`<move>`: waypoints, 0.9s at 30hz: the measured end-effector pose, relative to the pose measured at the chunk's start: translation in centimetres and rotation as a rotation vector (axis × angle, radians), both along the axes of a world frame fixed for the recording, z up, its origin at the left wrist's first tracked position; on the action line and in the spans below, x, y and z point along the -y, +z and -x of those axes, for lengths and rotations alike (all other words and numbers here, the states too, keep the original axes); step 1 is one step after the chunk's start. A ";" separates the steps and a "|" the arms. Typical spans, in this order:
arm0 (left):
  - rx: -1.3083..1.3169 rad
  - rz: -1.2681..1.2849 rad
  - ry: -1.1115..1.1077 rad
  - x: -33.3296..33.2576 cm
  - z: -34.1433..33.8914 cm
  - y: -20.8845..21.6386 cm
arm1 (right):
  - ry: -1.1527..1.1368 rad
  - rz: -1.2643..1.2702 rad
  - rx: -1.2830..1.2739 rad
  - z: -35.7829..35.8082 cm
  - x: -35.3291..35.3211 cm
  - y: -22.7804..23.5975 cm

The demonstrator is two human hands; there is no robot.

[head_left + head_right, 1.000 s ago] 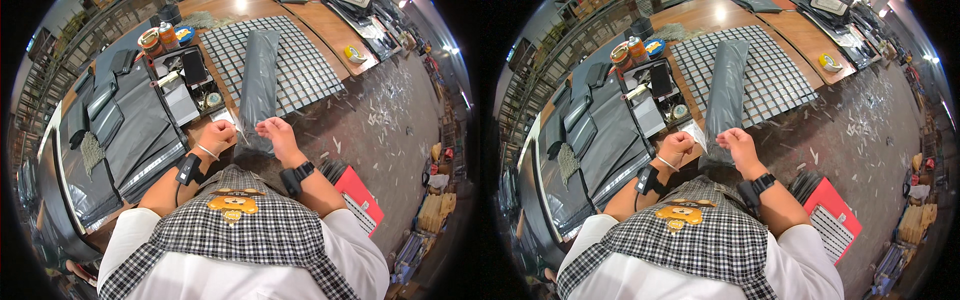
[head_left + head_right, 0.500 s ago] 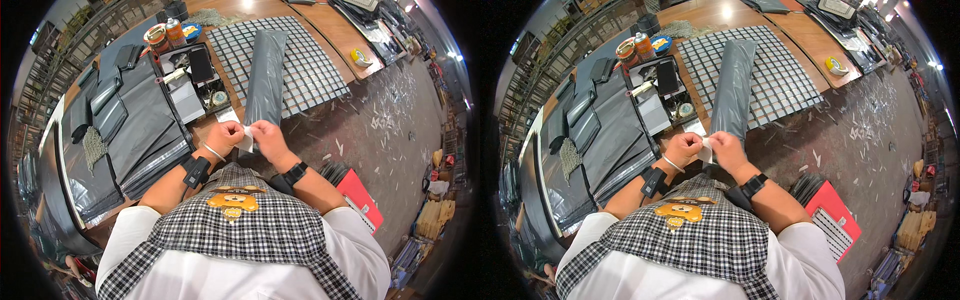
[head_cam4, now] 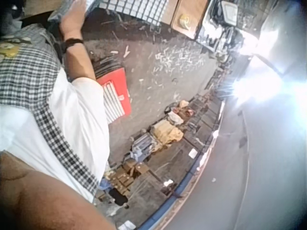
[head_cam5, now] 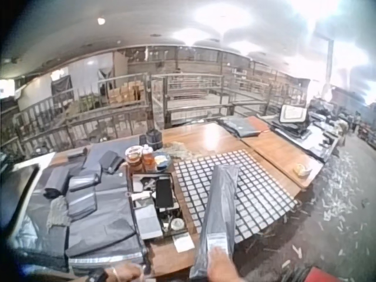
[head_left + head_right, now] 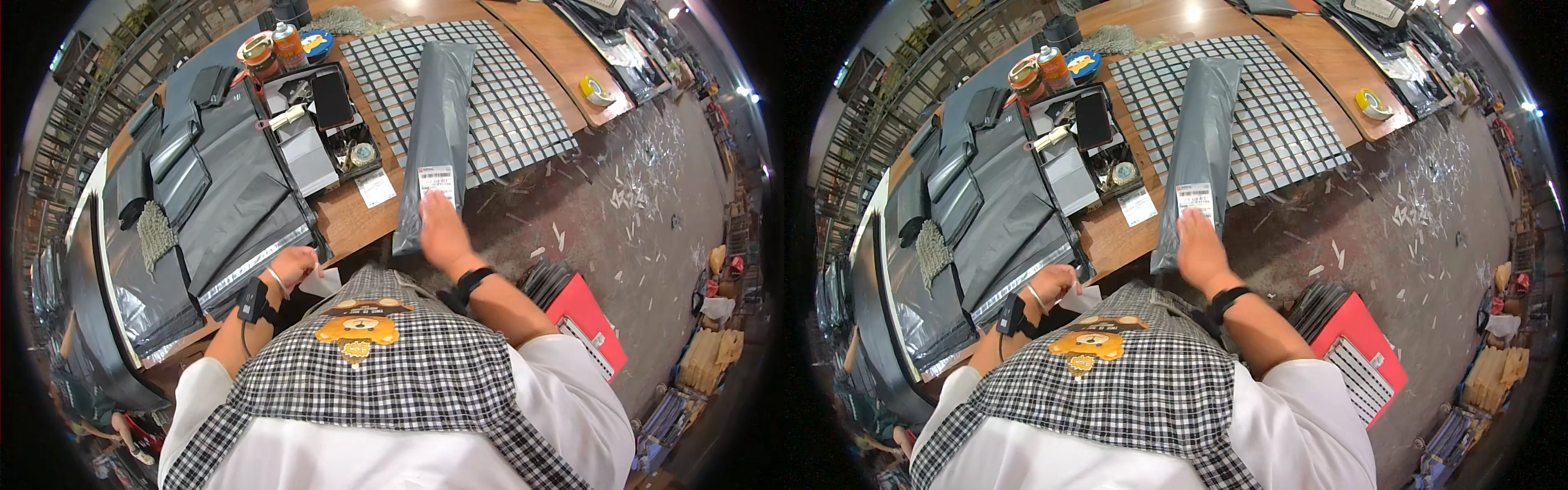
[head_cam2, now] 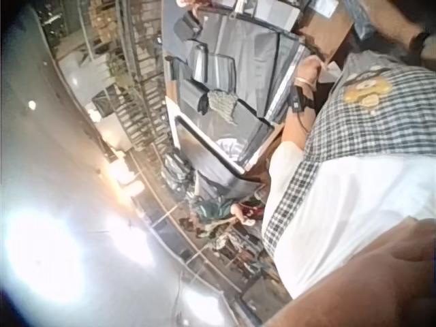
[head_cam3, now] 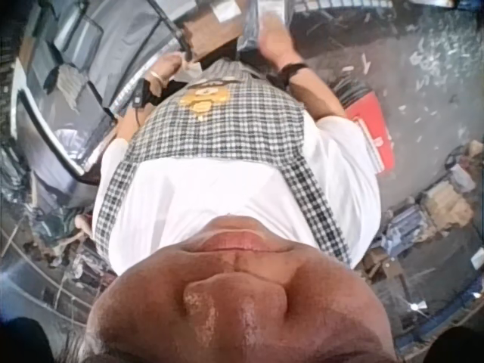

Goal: Packaging and rolling plastic or rubber sheets and placing them into bags at an industrial workstation.

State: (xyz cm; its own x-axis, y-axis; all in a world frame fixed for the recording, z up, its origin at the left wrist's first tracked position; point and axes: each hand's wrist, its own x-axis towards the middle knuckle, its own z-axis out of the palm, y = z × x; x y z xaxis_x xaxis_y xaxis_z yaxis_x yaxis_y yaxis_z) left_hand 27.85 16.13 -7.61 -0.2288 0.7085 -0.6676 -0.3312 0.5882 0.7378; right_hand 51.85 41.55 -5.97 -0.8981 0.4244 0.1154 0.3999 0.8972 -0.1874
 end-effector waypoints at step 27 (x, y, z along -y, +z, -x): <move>-0.263 -0.115 -0.571 -13.8 -0.3 2.9 | -0.243 1.805 -0.519 -10.9 -2.9 7.4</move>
State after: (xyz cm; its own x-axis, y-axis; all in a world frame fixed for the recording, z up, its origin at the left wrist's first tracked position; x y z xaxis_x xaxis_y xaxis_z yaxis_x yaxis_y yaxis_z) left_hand 28.19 29.96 -4.75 0.0601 0.8308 -0.5533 0.2124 0.5310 0.8203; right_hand 62.73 44.41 1.42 -0.8357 0.4243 -0.3487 0.0733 -0.5431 -0.8364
